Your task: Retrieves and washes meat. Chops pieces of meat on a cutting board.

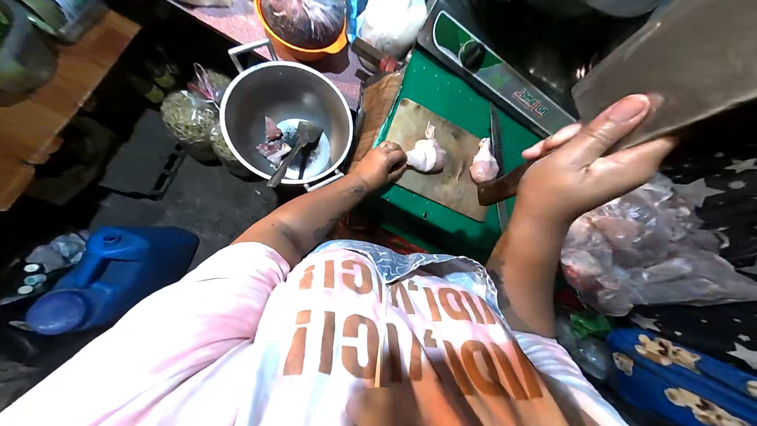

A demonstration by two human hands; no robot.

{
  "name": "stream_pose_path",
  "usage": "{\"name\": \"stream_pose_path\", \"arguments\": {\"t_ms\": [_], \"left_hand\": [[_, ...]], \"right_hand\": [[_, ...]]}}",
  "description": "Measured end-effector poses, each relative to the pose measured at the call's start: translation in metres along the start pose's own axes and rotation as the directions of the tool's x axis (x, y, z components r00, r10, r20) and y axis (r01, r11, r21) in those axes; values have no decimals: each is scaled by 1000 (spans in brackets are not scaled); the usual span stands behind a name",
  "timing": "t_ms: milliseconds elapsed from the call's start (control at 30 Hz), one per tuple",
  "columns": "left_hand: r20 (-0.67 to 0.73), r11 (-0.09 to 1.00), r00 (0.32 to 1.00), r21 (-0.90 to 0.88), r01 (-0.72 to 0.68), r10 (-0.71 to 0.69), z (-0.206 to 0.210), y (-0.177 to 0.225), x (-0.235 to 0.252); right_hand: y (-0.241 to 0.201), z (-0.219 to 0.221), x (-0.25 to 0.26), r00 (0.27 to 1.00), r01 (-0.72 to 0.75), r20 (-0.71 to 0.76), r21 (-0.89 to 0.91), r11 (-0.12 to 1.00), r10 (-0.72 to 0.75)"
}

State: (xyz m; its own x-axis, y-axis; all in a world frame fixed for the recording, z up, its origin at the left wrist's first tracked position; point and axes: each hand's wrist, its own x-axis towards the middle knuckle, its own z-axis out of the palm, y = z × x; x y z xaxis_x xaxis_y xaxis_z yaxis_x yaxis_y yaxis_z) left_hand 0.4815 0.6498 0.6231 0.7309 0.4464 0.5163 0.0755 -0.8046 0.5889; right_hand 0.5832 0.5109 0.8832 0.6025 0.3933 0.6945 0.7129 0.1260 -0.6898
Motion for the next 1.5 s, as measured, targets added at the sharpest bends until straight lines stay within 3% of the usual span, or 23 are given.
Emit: {"name": "stream_pose_path", "arguments": {"t_ms": [67,133,167,200,267,500,800,900,1067,1133,1233,1300,1333,1400,1500], "left_hand": [[5,1000,1000,-1,8,-8,-2,1,1],[10,1000,1000,-3,22,-22,-2,2,1],[26,999,999,-2,38,-38,-2,4,-1],[43,998,997,-6,61,-61,-2,8,2],[70,997,994,22,77,-78,-8,6,5],[101,995,992,62,75,-81,-1,8,14],[126,995,988,60,77,-84,5,5,15],[134,988,983,105,115,-129,4,8,20],[114,958,957,138,252,-268,-9,7,21],[149,903,891,114,415,-429,-29,4,23],[254,700,685,-43,713,-683,-59,2,39],[304,525,574,-233,819,-761,-66,7,57],[328,458,556,-333,824,-764,-69,13,66],[354,418,610,-485,768,-709,-71,32,86],[360,638,754,-401,657,-550,-67,47,99]], "right_hand": [[24,4,-26,970,-164,135,-257,952,204],[76,16,-69,731,-279,360,-617,736,579],[105,22,-87,586,-287,381,-728,623,715],[124,28,-90,450,-279,385,-797,536,806],[132,38,-87,319,-277,369,-844,459,873],[127,29,-91,324,-238,371,-858,455,870],[156,86,-51,337,-299,415,-804,514,845],[151,73,-58,324,-299,410,-810,504,852],[136,4,-90,239,-313,391,-835,452,889],[129,-17,-102,194,-287,382,-859,425,903],[125,-41,-110,171,-331,380,-847,416,909],[128,-55,-107,164,-378,395,-821,427,904],[130,-59,-105,167,-391,396,-814,430,903],[132,-64,-103,190,-415,388,-800,432,902],[135,-66,-105,237,-443,346,-793,418,908]]}}
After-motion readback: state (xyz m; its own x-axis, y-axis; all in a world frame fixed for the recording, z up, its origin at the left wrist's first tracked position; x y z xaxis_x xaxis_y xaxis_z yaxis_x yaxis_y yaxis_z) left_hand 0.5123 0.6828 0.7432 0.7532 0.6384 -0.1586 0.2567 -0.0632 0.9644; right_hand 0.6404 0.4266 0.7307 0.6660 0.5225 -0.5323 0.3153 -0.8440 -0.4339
